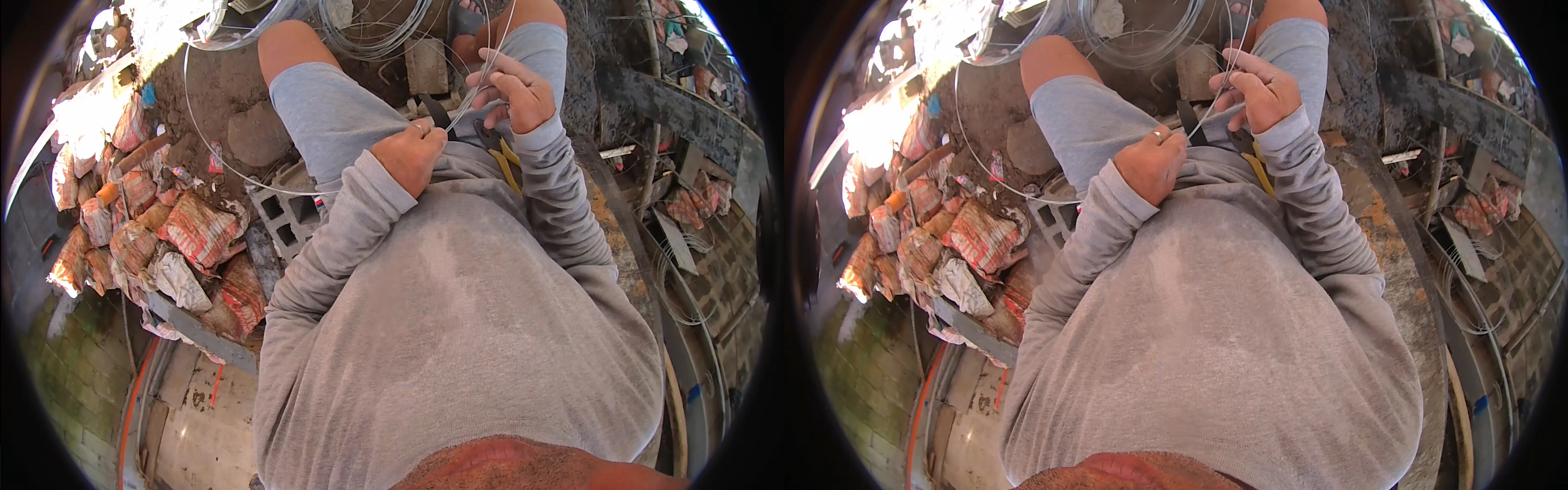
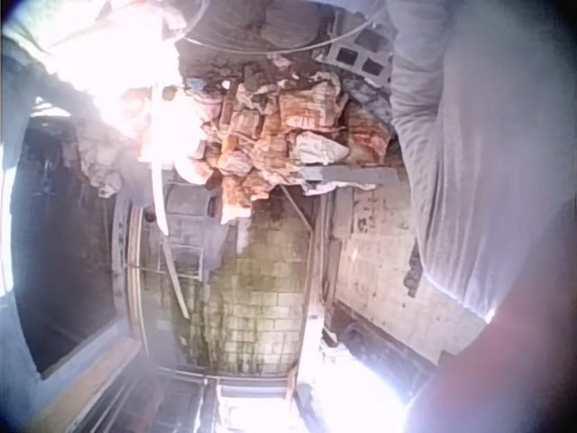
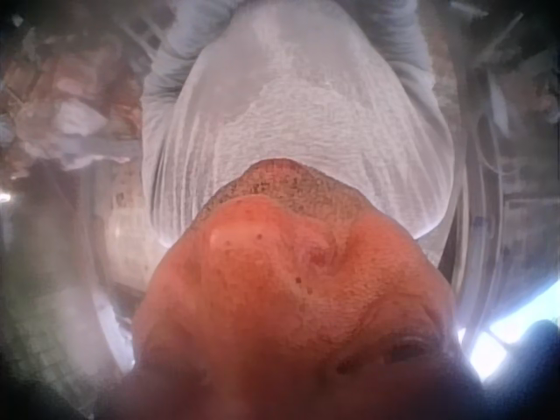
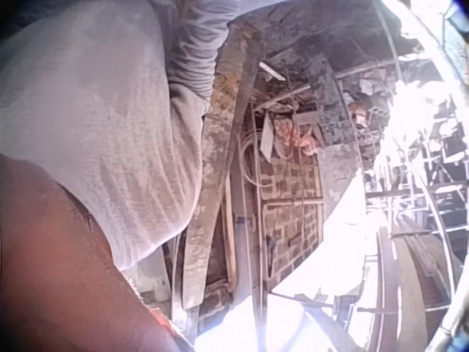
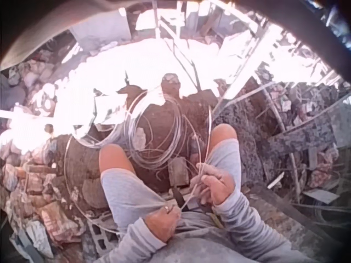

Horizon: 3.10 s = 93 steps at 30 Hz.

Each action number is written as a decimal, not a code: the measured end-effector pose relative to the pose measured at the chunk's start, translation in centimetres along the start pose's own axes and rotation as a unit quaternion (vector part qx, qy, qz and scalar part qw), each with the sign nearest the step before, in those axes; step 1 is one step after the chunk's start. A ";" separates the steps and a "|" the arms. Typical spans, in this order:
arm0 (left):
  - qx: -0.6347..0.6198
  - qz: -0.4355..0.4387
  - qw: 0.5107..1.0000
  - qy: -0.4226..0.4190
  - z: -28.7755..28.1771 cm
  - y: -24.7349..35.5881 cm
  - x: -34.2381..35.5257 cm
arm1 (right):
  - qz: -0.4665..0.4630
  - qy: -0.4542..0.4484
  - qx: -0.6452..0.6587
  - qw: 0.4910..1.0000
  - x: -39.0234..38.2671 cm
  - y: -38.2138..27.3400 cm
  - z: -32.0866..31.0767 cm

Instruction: The person sits on the ground and repeatedly cuts short lengths of thin metal wire using yellow-handled pliers. The person pulls wire from a coil, measures a segment by hand, and cuts it, repeating this process throughout the clip.

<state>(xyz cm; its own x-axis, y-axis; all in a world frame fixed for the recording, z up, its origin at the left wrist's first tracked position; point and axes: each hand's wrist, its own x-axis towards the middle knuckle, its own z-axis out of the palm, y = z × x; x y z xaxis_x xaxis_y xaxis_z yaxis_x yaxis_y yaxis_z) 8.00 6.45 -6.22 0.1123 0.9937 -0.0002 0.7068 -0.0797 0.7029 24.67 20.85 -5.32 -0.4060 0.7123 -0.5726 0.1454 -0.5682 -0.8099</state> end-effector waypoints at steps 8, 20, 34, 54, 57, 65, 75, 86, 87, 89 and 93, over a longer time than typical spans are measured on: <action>0.023 0.031 0.999 -0.022 -0.1 -0.6 -1.1 | -0.116 0.044 -0.173 0.977 0.3 1.0 0.3; -0.032 0.068 0.994 0.077 -1.9 -1.1 -1.7 | -0.111 -0.021 0.017 0.993 1.2 0.8 0.7; 0.034 0.165 0.986 0.002 -2.2 -1.5 -0.9 | -0.113 0.014 0.048 0.992 2.4 1.1 -0.2; -0.335 -0.122 0.933 -0.046 0.3 -2.0 0.2 | -0.161 -0.064 0.053 0.983 1.3 -1.5 -0.3; -0.344 -0.113 0.932 -0.003 1.0 -1.7 0.2 | -0.146 -0.063 0.066 0.985 1.4 -1.5 -0.3; -0.222 -0.059 0.973 0.028 -0.6 0.0 0.7 | -0.063 -0.064 0.156 0.984 2.6 0.1 -1.4; -0.026 -0.056 0.997 -0.034 0.0 0.7 0.5 | -0.059 0.039 -0.006 0.997 1.1 -1.0 0.0; -0.182 -0.008 0.983 -0.018 0.1 -0.6 -0.9 | -0.040 -0.156 0.198 0.967 2.0 0.8 -0.9; -0.224 0.003 0.974 -0.016 -0.3 -0.6 -1.1 | -0.040 -0.179 0.227 0.956 2.1 1.2 -0.8; -0.287 0.002 0.958 -0.001 -0.9 -0.1 -0.8 | -0.040 -0.227 0.285 0.930 2.1 1.8 0.0; -0.494 -0.154 0.855 -0.047 -1.0 0.3 1.4 | -0.081 -0.223 0.237 0.942 1.5 1.7 1.4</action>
<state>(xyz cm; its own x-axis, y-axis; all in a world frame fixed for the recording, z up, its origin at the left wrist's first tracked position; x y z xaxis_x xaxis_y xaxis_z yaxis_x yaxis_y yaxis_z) 7.67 7.94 -5.34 0.1144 0.9411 -0.3183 -0.2158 0.3363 0.9167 22.99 20.39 -7.38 -0.7417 0.6222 -0.2504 -0.3279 -0.6620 -0.6740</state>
